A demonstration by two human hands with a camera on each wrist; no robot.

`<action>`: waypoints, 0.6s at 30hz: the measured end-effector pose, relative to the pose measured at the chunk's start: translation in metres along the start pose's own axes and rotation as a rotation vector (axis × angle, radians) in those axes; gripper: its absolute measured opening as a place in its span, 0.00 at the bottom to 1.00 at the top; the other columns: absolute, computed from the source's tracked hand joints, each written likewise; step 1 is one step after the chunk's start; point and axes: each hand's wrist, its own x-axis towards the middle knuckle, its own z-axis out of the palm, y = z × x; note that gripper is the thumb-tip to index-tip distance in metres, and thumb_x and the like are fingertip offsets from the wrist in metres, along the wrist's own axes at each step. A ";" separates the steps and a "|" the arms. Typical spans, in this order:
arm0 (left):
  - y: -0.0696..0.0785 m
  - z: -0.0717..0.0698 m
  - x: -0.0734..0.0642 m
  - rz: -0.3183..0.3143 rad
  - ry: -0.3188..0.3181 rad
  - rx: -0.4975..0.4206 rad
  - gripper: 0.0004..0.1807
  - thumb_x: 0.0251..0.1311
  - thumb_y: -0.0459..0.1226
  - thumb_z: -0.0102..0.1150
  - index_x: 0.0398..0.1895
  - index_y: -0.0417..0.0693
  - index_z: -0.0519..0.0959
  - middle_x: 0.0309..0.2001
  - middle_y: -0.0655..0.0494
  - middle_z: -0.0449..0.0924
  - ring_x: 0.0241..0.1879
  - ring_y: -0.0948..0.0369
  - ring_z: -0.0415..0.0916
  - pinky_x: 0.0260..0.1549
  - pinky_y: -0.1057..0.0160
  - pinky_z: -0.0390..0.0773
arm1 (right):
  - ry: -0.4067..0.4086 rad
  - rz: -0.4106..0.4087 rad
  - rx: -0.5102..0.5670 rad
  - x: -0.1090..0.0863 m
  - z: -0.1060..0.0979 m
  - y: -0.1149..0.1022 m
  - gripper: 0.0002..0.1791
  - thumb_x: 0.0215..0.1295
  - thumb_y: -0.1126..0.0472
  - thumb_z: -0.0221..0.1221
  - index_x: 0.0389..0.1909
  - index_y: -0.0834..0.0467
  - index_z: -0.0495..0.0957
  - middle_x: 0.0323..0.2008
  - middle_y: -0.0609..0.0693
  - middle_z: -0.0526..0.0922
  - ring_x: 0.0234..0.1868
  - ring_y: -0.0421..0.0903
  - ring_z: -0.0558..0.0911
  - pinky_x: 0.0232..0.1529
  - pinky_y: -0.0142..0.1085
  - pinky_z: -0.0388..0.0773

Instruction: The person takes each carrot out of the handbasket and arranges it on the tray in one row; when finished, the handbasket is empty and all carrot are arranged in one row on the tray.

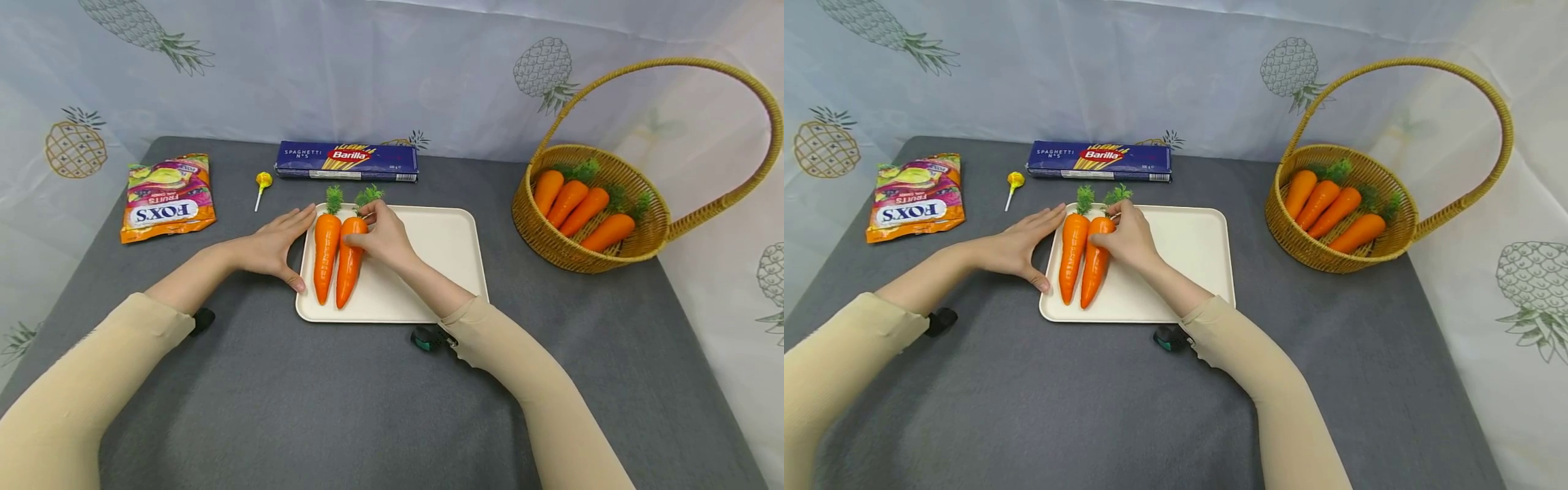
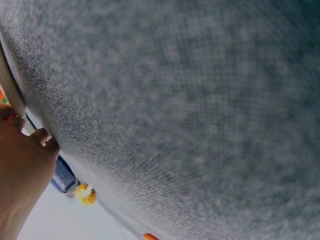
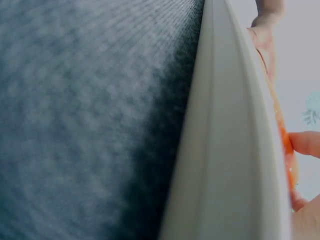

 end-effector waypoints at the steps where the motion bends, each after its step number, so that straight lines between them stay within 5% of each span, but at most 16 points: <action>1: 0.000 0.000 0.000 0.000 -0.001 0.000 0.77 0.35 0.57 0.80 0.80 0.42 0.36 0.81 0.46 0.26 0.79 0.36 0.27 0.72 0.28 0.38 | -0.003 0.005 -0.002 0.000 0.000 0.000 0.30 0.56 0.56 0.70 0.57 0.58 0.70 0.53 0.58 0.78 0.53 0.53 0.79 0.47 0.39 0.80; 12: 0.000 0.000 0.000 -0.005 -0.005 -0.003 0.77 0.35 0.57 0.80 0.80 0.42 0.36 0.81 0.46 0.26 0.79 0.36 0.27 0.72 0.28 0.37 | -0.011 -0.002 0.001 0.000 0.002 0.002 0.30 0.58 0.56 0.69 0.58 0.60 0.69 0.54 0.60 0.77 0.52 0.53 0.80 0.35 0.32 0.83; 18: 0.001 -0.001 0.000 -0.004 -0.006 -0.007 0.77 0.35 0.57 0.80 0.80 0.41 0.36 0.81 0.46 0.26 0.79 0.36 0.27 0.72 0.28 0.38 | -0.009 -0.005 0.003 0.000 0.002 0.001 0.29 0.60 0.57 0.68 0.59 0.60 0.69 0.54 0.59 0.77 0.53 0.53 0.80 0.39 0.34 0.83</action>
